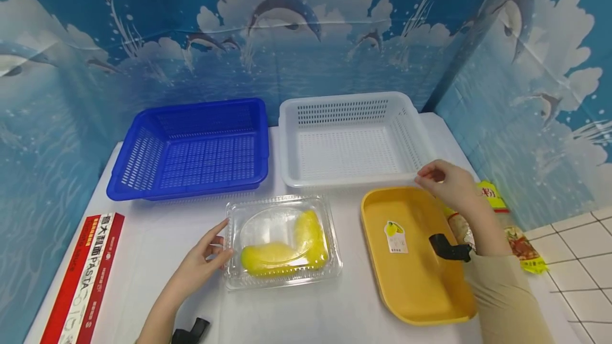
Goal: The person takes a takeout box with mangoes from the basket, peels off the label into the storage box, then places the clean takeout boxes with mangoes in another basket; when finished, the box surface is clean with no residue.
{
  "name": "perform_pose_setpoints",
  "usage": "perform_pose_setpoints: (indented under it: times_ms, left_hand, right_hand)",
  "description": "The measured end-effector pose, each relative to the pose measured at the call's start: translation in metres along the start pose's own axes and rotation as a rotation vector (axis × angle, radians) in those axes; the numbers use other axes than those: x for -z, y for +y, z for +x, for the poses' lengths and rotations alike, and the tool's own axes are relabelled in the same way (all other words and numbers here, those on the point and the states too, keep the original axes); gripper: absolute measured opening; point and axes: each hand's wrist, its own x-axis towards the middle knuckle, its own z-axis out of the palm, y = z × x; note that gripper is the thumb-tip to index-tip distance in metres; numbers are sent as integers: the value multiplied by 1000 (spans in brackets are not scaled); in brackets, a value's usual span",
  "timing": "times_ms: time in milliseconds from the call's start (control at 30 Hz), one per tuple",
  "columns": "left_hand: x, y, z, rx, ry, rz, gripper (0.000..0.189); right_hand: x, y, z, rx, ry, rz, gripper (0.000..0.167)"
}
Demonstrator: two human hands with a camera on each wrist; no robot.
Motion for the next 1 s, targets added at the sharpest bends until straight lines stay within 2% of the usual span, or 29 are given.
perform_pose_setpoints:
  times_ms: [67, 133, 300, 467, 600, 733, 800, 867, 933, 1000]
  left_hand:
    - [-2, 0, 0, -3, 14, 12, 71]
    - [-4, 1, 0, 1, 20, 27, 71]
    - [-7, 4, 4, 9, 10, 66, 71]
    - [-4, 11, 2, -32, 51, 72, 69]
    - [9, 29, -7, -49, 41, 36, 71]
    - [26, 58, -9, -131, 2, 20, 69]
    - [32, 74, -3, -204, 2, 13, 67]
    - [34, 92, 10, -256, 16, 11, 64]
    - [33, 111, 30, -286, 36, 9, 63]
    - [28, 129, 55, -280, 52, -5, 63]
  right_hand:
    - [11, 8, 10, -32, 43, 22, 41]
    - [18, 16, 20, -78, 42, 39, 49]
    - [23, 32, 36, -188, -21, 62, 61]
    - [25, 40, 40, -228, -65, 122, 69]
    - [27, 40, 41, -231, -94, 171, 73]
    - [28, 37, 44, -237, -112, 206, 75]
    - [28, 35, 46, -241, -120, 226, 76]
    - [28, 34, 48, -246, -128, 243, 76]
    - [27, 33, 51, -255, -134, 254, 76]
    - [26, 33, 54, -261, -136, 264, 75]
